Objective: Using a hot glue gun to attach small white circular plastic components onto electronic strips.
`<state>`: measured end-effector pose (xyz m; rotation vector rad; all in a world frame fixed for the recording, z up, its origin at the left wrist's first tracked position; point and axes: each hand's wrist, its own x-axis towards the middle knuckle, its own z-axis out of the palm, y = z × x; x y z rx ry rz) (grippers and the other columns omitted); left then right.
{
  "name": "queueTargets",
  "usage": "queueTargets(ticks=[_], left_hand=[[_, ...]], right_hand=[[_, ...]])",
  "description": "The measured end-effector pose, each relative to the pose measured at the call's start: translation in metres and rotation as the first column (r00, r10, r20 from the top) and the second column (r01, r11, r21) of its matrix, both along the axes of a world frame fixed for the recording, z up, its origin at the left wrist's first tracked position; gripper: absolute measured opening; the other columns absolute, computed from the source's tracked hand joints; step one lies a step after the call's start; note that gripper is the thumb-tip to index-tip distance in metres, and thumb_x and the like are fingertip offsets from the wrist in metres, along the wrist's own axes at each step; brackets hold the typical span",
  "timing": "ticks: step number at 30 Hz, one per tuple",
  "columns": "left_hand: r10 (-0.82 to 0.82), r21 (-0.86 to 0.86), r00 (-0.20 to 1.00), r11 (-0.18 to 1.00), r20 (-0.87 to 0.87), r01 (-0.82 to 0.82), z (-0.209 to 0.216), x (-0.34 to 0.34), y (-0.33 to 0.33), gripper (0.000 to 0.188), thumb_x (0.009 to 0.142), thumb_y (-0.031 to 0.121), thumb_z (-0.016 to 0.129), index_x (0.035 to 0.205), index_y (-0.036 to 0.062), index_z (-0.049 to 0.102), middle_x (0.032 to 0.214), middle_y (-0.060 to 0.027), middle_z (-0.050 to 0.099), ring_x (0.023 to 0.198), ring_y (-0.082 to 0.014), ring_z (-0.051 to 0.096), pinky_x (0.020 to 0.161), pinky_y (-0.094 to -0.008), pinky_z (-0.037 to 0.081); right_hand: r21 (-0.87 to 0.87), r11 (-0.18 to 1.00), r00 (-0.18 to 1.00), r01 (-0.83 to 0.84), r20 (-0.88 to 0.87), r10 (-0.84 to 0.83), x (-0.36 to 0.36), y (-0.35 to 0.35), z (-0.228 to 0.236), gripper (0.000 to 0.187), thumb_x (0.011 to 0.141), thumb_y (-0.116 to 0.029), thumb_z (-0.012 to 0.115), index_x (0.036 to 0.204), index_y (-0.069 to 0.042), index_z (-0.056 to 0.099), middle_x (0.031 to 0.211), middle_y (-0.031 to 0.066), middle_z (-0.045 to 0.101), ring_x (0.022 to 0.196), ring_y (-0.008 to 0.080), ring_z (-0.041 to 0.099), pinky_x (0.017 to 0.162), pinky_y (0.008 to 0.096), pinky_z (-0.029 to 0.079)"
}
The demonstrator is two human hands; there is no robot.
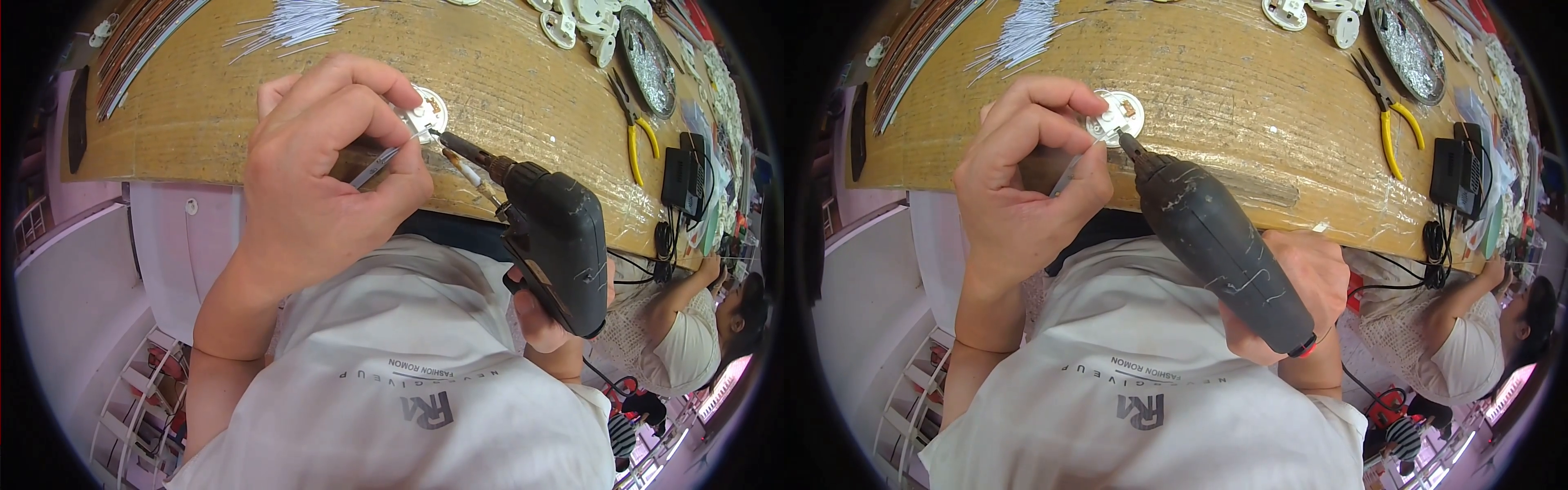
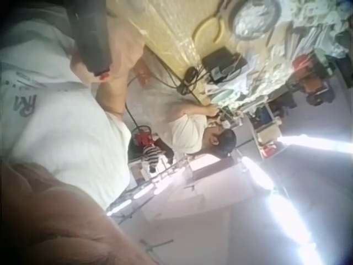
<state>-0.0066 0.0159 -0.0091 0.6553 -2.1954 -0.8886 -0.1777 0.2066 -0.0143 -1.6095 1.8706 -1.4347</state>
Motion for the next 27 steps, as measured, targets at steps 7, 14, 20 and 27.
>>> queueTargets(ticks=[7,14,20,27], left_hand=[[0.003,-0.032,1.000,0.999,0.011,-0.002,0.001,0.000,0.000,0.016,0.069,-0.007,0.071,0.076,0.0046,0.063,0.099,-0.0056,0.070,0.089,-0.0170,0.059,0.083,-0.0276,0.045],[0.005,-0.027,1.000,1.000,-0.005,-0.005,-0.001,0.000,0.000,0.016,0.069,-0.007,0.071,0.076,0.0044,0.063,0.100,-0.0063,0.070,0.090,-0.0170,0.059,0.083,-0.0277,0.045],[0.000,-0.016,1.000,1.000,-0.004,-0.001,0.000,0.000,0.000,0.016,0.069,-0.008,0.071,0.076,0.0042,0.063,0.100,-0.0066,0.069,0.090,-0.0170,0.058,0.083,-0.0277,0.044],[-0.002,-0.002,1.000,1.000,-0.012,0.002,-0.001,0.000,0.000,0.016,0.069,-0.008,0.071,0.075,0.0043,0.063,0.100,-0.0065,0.069,0.090,-0.0168,0.058,0.083,-0.0278,0.044]], right_hand=[[-0.017,1.000,1.000,-0.005,-0.008,0.005,0.001,0.001,0.000,0.026,0.052,0.000,0.060,0.077,0.004,0.063,0.061,0.0101,0.058,0.045,0.0254,0.055,0.047,0.0300,0.044],[-0.011,1.000,1.000,-0.021,0.015,0.021,0.000,-0.002,0.001,0.024,0.052,0.001,0.059,0.076,0.005,0.062,0.060,0.0102,0.056,0.043,0.0248,0.054,0.045,0.0297,0.042],[-0.083,0.997,0.997,0.013,0.083,-0.006,0.001,0.002,-0.007,0.025,0.051,0.000,0.059,0.075,0.004,0.061,0.061,0.0100,0.056,0.044,0.0250,0.054,0.046,0.0303,0.044],[-0.009,0.999,0.990,0.037,0.135,-0.035,0.000,0.013,-0.007,0.033,0.051,-0.005,0.061,0.082,0.006,0.065,0.066,0.0095,0.060,0.049,0.0252,0.057,0.050,0.0315,0.048]])
